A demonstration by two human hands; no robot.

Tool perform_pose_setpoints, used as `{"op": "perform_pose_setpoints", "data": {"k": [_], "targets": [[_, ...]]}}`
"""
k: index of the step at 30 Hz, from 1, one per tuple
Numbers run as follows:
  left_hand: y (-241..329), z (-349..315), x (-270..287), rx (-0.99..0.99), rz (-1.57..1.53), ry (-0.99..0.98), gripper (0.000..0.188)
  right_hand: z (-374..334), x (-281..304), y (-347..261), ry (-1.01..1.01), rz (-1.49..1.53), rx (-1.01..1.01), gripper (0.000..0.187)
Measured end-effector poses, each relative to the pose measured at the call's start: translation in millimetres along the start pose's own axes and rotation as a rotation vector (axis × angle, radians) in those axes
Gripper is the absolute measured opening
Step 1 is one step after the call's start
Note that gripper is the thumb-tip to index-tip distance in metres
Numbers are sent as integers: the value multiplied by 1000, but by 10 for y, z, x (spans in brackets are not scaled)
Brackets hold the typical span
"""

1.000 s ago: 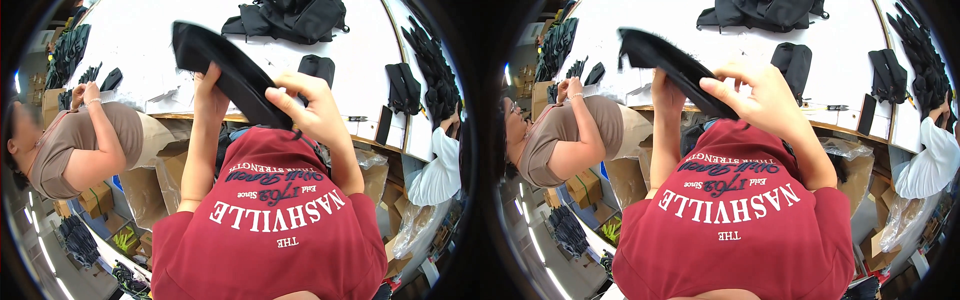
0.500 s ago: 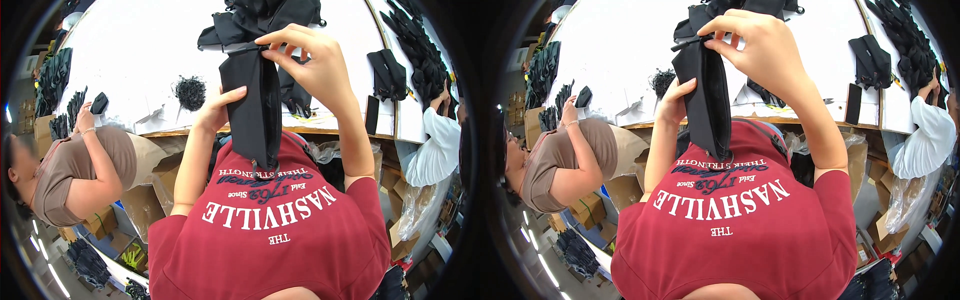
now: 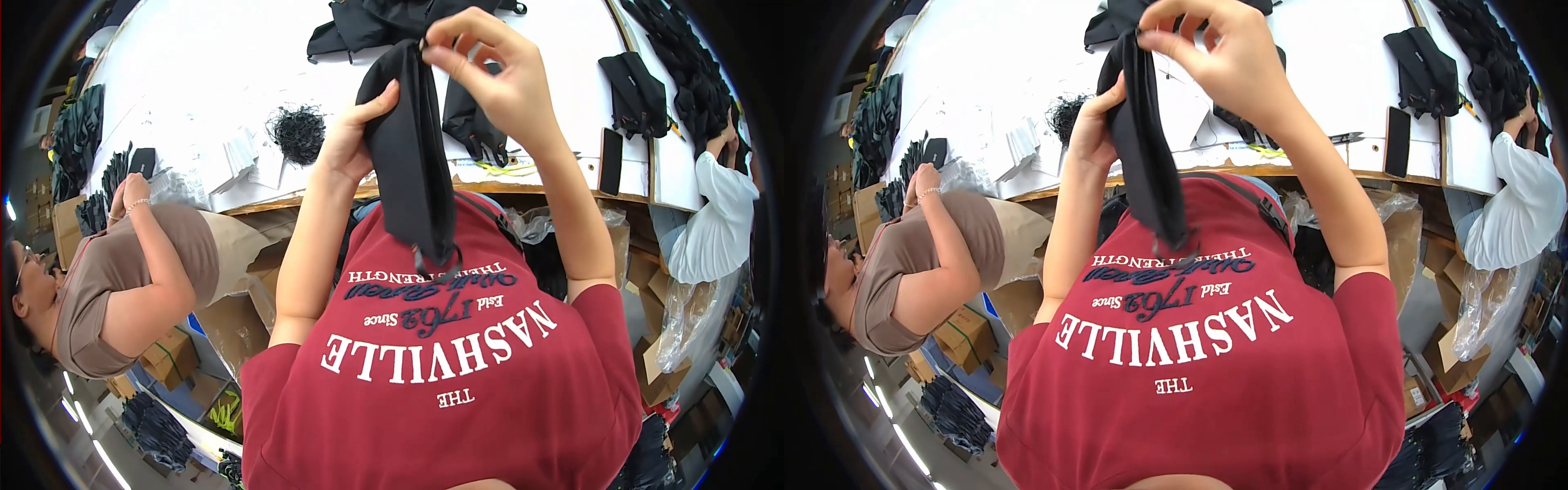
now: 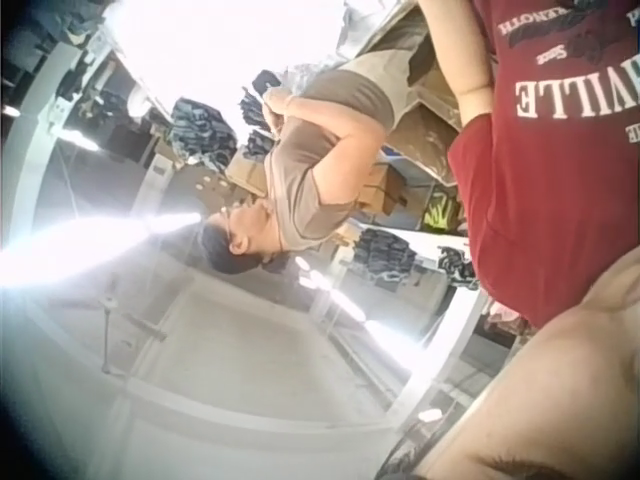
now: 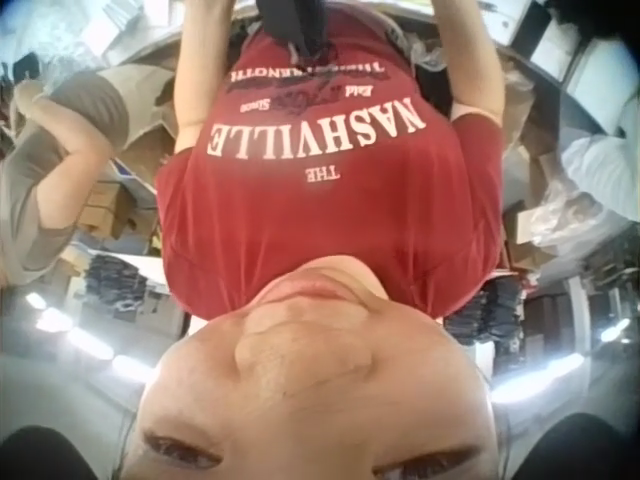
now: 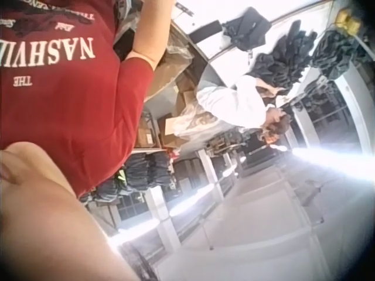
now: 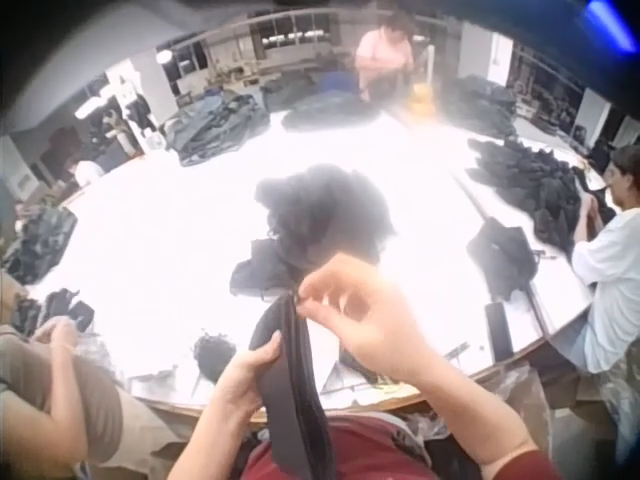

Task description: The person is preparing fanny packs by inserting small items and then stacking them before placing the stack into a large container.

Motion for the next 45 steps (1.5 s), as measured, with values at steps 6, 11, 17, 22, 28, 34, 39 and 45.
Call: {"op": "perform_pose_setpoints", "data": {"k": [6, 11, 17, 22, 28, 34, 39, 45], "targets": [[21, -41, -201, -16, -238, -54, 23, -277, -173, 316, 188, 414, -296, 12], [297, 93, -6, -93, -224, -92, 23, -550, -371, -19, 49, 501, -294, 9], [540, 207, 252, -77, -304, -262, 32, -786, -521, -179, -125, 598, -382, 7], [659, 70, 609, -242, 94, 352, 24, -743, -206, -124, 15, 131, -155, 18], [-23, -298, 430, -41, -22, 441, 36, -1008, -632, 61, -178, -493, -147, 80], [108, -350, 353, -187, 613, 278, 52, -1390, -639, 601, -389, 279, -663, 71], [67, -151, 307, -129, 912, 34, 27, -1598, -572, 787, -340, 418, -726, 68], [-74, 390, 234, -4, 1018, 163, 20, -1680, -313, 1077, -161, 473, -791, 60]]}}
Point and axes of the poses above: each hand's wrist, its own z-axis towards the middle knuckle, its own x-axis out of the back of the hand, y = z × x, the point moved 10 cm from there along z, towards the middle knuckle, and after that the axes turned 3 degrees about -x, right-handed, at the moved point
